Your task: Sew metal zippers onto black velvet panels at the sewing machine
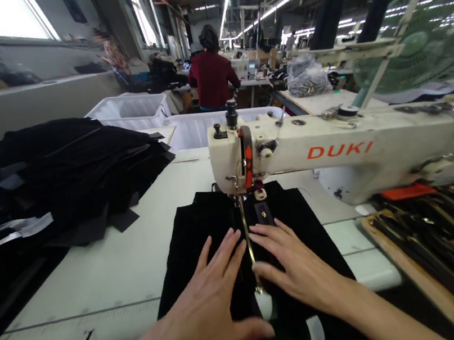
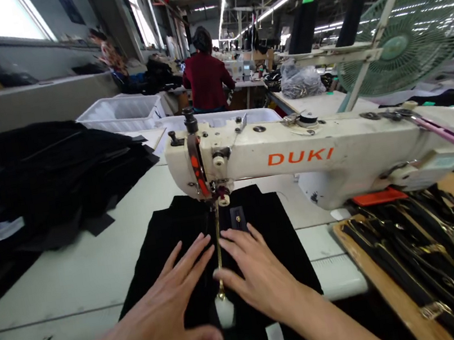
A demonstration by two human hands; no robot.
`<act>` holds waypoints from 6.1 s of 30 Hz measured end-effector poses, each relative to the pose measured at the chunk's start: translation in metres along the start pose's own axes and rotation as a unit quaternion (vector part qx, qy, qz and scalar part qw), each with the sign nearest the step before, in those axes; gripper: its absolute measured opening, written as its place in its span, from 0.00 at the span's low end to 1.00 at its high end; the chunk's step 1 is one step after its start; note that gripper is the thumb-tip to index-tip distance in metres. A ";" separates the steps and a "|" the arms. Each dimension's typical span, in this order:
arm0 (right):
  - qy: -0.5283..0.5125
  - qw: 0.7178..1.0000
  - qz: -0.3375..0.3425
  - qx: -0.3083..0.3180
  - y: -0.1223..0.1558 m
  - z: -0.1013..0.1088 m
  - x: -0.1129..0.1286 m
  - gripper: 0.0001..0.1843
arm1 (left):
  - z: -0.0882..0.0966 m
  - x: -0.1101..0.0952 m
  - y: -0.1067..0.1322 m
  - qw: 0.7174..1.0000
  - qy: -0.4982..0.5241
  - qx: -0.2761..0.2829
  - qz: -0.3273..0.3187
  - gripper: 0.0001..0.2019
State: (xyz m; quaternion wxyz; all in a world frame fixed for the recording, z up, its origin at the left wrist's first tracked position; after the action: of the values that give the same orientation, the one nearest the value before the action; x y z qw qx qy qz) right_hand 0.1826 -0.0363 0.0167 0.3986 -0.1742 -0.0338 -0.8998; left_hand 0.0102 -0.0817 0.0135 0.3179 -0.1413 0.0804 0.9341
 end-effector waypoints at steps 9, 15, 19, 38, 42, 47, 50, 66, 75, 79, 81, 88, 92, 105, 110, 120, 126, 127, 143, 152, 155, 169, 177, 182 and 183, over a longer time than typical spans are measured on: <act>-0.011 0.997 0.077 0.009 0.034 -0.015 0.019 0.25 | 0.008 0.007 0.040 0.997 0.071 -0.021 0.029 0.22; -0.145 0.985 0.085 0.028 0.016 0.043 0.005 0.15 | 0.036 0.018 0.047 0.994 0.090 0.056 0.026 0.22; -0.071 0.987 0.119 0.077 0.016 0.042 0.016 0.14 | 0.039 0.018 0.048 0.995 0.074 0.066 0.025 0.23; 0.017 0.996 0.055 -0.071 0.037 -0.019 0.044 0.15 | -0.011 -0.011 0.042 0.998 -0.003 -0.064 -0.003 0.23; -0.038 0.995 0.022 -0.087 0.034 -0.020 0.045 0.11 | -0.021 -0.017 0.041 0.994 -0.074 -0.071 -0.050 0.32; -0.073 0.992 -0.002 -0.100 0.034 -0.025 0.043 0.13 | -0.026 -0.021 0.041 0.988 -0.119 -0.078 -0.068 0.37; -0.076 0.991 -0.013 -0.112 0.036 -0.029 0.045 0.17 | -0.026 -0.020 0.040 0.988 -0.114 -0.075 -0.073 0.37; -0.087 0.983 -0.036 -0.160 0.035 -0.030 0.049 0.17 | -0.024 -0.015 0.039 0.992 0.035 -0.111 -0.042 0.34; -0.063 0.977 -0.019 -0.201 0.031 -0.030 0.057 0.16 | -0.031 -0.022 0.042 0.982 -0.121 -0.126 -0.065 0.35; -0.049 0.980 -0.018 -0.192 0.033 -0.027 0.054 0.14 | -0.032 -0.019 0.041 0.980 -0.155 -0.102 -0.078 0.36; -0.034 0.982 -0.032 -0.184 0.033 -0.025 0.050 0.13 | -0.023 -0.021 0.041 0.981 -0.148 -0.100 -0.079 0.37; -0.008 0.981 0.026 -0.192 0.028 -0.022 0.044 0.15 | 0.001 -0.023 0.038 0.983 -0.072 -0.141 -0.089 0.37; -0.042 0.988 0.022 -0.149 0.031 -0.021 0.040 0.17 | -0.001 -0.018 0.036 0.988 -0.026 -0.130 -0.083 0.32; -0.128 0.990 -0.047 -0.022 0.052 -0.018 0.034 0.29 | -0.015 -0.011 0.034 0.996 0.068 -0.009 -0.061 0.38; -0.052 0.999 0.001 -0.015 0.059 -0.025 0.038 0.38 | -0.015 -0.014 0.036 0.997 0.019 -0.008 -0.075 0.40; -0.003 0.997 0.060 -0.052 0.072 -0.017 0.039 0.30 | -0.013 -0.015 0.036 0.997 0.034 -0.004 -0.074 0.38; -0.088 0.989 0.009 -0.115 0.065 -0.019 0.038 0.11 | -0.010 -0.012 0.036 0.995 0.060 0.009 -0.076 0.39; -0.092 0.989 0.006 -0.118 0.064 -0.020 0.038 0.09 | -0.011 -0.012 0.036 0.996 0.055 0.010 -0.076 0.40; -0.065 0.996 0.018 -0.065 0.066 -0.021 0.036 0.23 | -0.024 -0.008 0.046 0.991 -0.003 -0.032 -0.129 0.35; 0.002 0.995 0.074 -0.060 0.072 -0.019 0.038 0.20 | -0.020 -0.011 0.045 0.991 -0.027 -0.021 -0.128 0.32; -0.001 0.996 0.074 -0.047 0.073 -0.018 0.038 0.19 | -0.017 -0.013 0.045 0.992 -0.017 -0.013 -0.126 0.32; -0.031 0.991 0.009 -0.130 0.031 0.024 0.022 0.13 | 0.016 -0.011 0.015 0.985 -0.080 -0.138 -0.065 0.24; -0.008 0.997 -0.071 -0.030 -0.017 0.021 -0.026 0.20 | 0.006 0.010 -0.011 0.962 -0.248 -0.086 -0.077 0.31; -0.044 0.996 -0.071 -0.028 -0.009 0.009 -0.012 0.18 | 0.009 0.066 0.007 0.979 -0.188 -0.067 -0.046 0.20; -0.041 0.996 -0.064 -0.035 -0.009 0.006 -0.009 0.18 | 0.010 0.075 0.010 0.983 -0.177 -0.049 -0.027 0.18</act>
State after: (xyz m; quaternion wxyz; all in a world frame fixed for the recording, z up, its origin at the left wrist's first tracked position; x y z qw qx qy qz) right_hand 0.1833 -0.0226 0.0198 0.3318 -0.2226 -0.0294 -0.9162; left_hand -0.0551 -0.0436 0.0002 0.3453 0.0084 -0.0273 0.9381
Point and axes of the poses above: each hand's wrist, its own y-axis away from the middle knuckle, its own z-axis out of the back of the hand, x = y × z, the point moved 4 cm from there along -y, towards the middle knuckle, and after that the axes turned 10 degrees about x, right-handed, at the moved point
